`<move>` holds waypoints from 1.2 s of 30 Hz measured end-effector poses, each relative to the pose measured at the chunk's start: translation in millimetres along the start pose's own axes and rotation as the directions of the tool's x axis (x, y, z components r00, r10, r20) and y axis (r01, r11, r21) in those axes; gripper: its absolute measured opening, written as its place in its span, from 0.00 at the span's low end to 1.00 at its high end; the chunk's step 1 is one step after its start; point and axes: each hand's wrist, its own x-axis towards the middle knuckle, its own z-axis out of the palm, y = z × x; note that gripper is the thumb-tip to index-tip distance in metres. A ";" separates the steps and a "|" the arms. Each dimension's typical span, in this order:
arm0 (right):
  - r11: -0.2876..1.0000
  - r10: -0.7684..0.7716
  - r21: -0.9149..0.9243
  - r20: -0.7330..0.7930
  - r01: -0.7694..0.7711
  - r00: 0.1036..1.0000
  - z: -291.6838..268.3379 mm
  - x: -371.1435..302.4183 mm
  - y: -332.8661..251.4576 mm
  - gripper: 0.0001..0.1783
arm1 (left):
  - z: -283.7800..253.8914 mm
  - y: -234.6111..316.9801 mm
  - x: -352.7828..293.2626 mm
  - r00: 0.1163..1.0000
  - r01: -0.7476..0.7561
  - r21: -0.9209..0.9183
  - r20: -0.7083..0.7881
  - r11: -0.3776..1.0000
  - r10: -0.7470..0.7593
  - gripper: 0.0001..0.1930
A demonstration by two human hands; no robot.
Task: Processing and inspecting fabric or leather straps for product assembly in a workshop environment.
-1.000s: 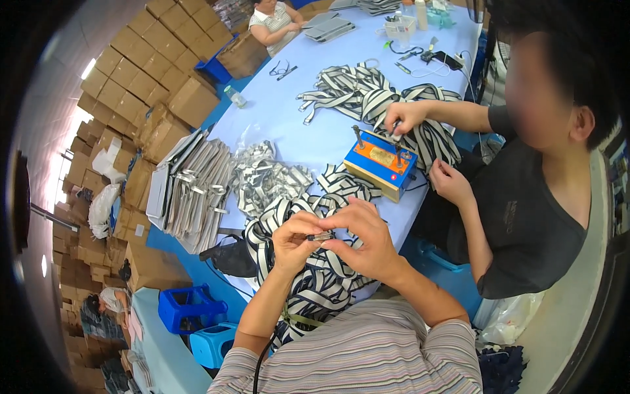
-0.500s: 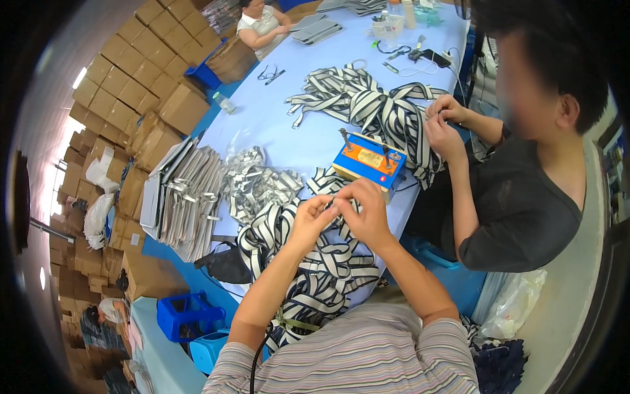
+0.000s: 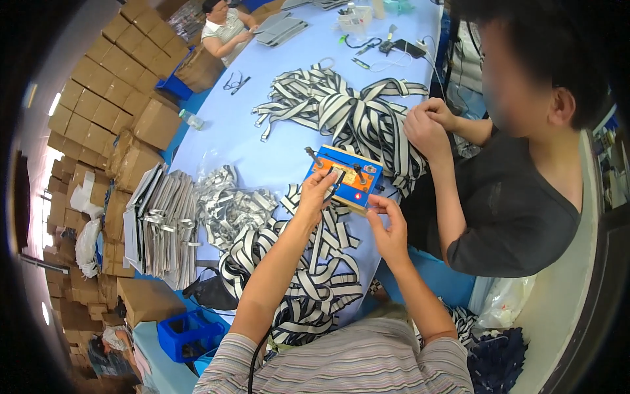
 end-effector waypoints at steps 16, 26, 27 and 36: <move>0.992 0.067 0.104 0.044 -0.072 0.997 -7.3 3.2 5.7 0.12 | 8.6 -7.9 17.3 0.999 0.037 -0.084 -0.029 0.996 -0.040 0.05; 0.988 0.074 0.135 0.046 -0.080 0.996 -10.4 4.6 7.7 0.12 | 7.3 -11.8 17.1 0.999 0.011 -0.170 -0.032 0.985 -0.017 0.04; 0.987 0.076 0.136 0.044 -0.081 0.996 -11.2 4.3 8.5 0.12 | 9.2 -11.7 16.4 0.999 -0.008 -0.165 -0.037 0.986 0.002 0.04; 0.987 0.090 0.127 0.055 -0.096 0.994 -8.6 2.5 10.4 0.12 | 13.9 -16.1 22.6 0.989 -0.112 -0.125 -0.107 0.986 0.098 0.05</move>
